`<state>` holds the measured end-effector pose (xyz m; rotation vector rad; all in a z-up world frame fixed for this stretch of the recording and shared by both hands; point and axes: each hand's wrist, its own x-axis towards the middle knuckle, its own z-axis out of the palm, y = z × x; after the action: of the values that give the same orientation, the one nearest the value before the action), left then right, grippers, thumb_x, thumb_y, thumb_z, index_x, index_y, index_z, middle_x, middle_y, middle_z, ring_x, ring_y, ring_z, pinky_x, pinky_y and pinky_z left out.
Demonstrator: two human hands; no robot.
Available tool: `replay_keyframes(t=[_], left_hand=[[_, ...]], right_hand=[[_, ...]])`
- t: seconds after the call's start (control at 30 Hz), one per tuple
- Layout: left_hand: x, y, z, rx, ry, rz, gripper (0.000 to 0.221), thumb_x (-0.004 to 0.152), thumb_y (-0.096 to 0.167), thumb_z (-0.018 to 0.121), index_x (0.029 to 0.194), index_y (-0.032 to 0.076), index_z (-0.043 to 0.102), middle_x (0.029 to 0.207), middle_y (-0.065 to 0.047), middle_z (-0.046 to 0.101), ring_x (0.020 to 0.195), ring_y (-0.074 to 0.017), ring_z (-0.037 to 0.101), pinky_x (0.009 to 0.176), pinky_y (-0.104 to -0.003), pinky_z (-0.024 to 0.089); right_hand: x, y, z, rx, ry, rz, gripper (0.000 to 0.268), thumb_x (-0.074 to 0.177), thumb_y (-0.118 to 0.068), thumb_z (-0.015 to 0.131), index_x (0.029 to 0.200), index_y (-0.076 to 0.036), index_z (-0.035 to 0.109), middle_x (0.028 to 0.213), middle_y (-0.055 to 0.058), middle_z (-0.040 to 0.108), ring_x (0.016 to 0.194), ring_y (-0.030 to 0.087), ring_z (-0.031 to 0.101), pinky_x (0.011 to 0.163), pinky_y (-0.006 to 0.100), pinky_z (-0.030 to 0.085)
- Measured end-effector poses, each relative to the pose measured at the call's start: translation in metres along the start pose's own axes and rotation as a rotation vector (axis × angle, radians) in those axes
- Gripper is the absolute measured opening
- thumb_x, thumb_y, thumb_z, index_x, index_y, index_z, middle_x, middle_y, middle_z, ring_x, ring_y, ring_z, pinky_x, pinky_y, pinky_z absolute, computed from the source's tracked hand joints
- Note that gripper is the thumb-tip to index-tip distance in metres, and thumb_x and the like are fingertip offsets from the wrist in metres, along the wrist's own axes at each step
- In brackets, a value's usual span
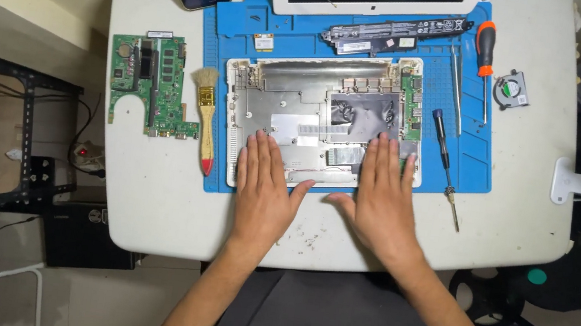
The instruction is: Cleaning a laptop motherboard with a brush and using a screwdriver to work on internal components.
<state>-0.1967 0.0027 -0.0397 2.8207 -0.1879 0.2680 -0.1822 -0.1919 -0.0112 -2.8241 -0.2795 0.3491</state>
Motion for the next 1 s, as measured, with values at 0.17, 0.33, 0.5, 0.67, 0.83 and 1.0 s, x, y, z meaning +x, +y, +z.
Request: replay_keyframes(t=[0.17,0.33,0.5,0.67,0.83,1.0], left_hand=[[0.001,-0.001,-0.004,-0.016,-0.026,0.014,0.089,0.096,0.057,0.063,0.144,-0.017,0.047,0.148,-0.04,0.046,0.145,-0.0488,0.04,0.125,-0.054,0.021],[0.006,0.0,-0.021,-0.078,-0.071,-0.009,0.078,0.096,0.047,0.069,0.137,-0.018,0.053,0.143,-0.042,0.05,0.142,-0.0517,0.043,0.122,-0.055,0.026],[0.003,-0.039,-0.017,-0.391,-0.02,0.092,0.036,0.092,0.038,0.076,0.113,0.009,0.078,0.112,-0.014,0.076,0.122,-0.0347,0.067,0.108,-0.046,0.048],[0.007,-0.082,-0.036,-0.228,0.281,-0.141,0.029,0.094,0.029,0.076,0.114,0.009,0.074,0.11,-0.01,0.071,0.103,-0.0305,0.07,0.09,-0.042,0.056],[0.003,-0.091,-0.03,-0.173,0.155,-0.326,0.044,0.093,0.022,0.077,0.13,0.002,0.063,0.119,-0.02,0.064,0.107,-0.0412,0.067,0.087,-0.049,0.057],[-0.005,-0.087,-0.033,-0.252,0.14,-0.341,0.04,0.096,0.011,0.069,0.134,0.002,0.062,0.121,-0.021,0.067,0.111,-0.0403,0.067,0.093,-0.047,0.055]], right_hand=[[-0.006,-0.022,-0.003,0.032,-0.04,-0.001,0.095,0.098,-0.058,0.054,0.157,0.012,0.028,0.162,0.042,0.018,0.154,0.052,0.008,0.121,0.064,-0.007],[-0.013,-0.017,-0.001,0.033,-0.012,-0.054,0.088,0.098,-0.054,0.055,0.157,0.008,0.033,0.161,0.041,0.023,0.154,0.051,0.01,0.121,0.066,-0.002],[-0.02,-0.009,0.018,-0.018,0.13,-0.296,0.067,0.095,-0.056,0.058,0.15,-0.019,0.053,0.155,0.012,0.05,0.149,0.032,0.039,0.124,0.063,0.012],[-0.003,-0.011,0.009,-0.007,0.247,-0.355,0.058,0.091,-0.047,0.068,0.143,-0.022,0.06,0.147,0.008,0.058,0.144,0.03,0.048,0.126,0.056,0.023],[0.012,-0.006,0.004,-0.051,0.242,-0.308,0.077,0.086,-0.049,0.072,0.153,-0.016,0.05,0.151,0.017,0.053,0.144,0.038,0.047,0.124,0.06,0.024],[0.017,-0.006,-0.005,0.016,0.14,-0.304,0.089,0.083,-0.05,0.073,0.155,-0.006,0.045,0.146,0.02,0.056,0.142,0.039,0.048,0.123,0.061,0.024]])
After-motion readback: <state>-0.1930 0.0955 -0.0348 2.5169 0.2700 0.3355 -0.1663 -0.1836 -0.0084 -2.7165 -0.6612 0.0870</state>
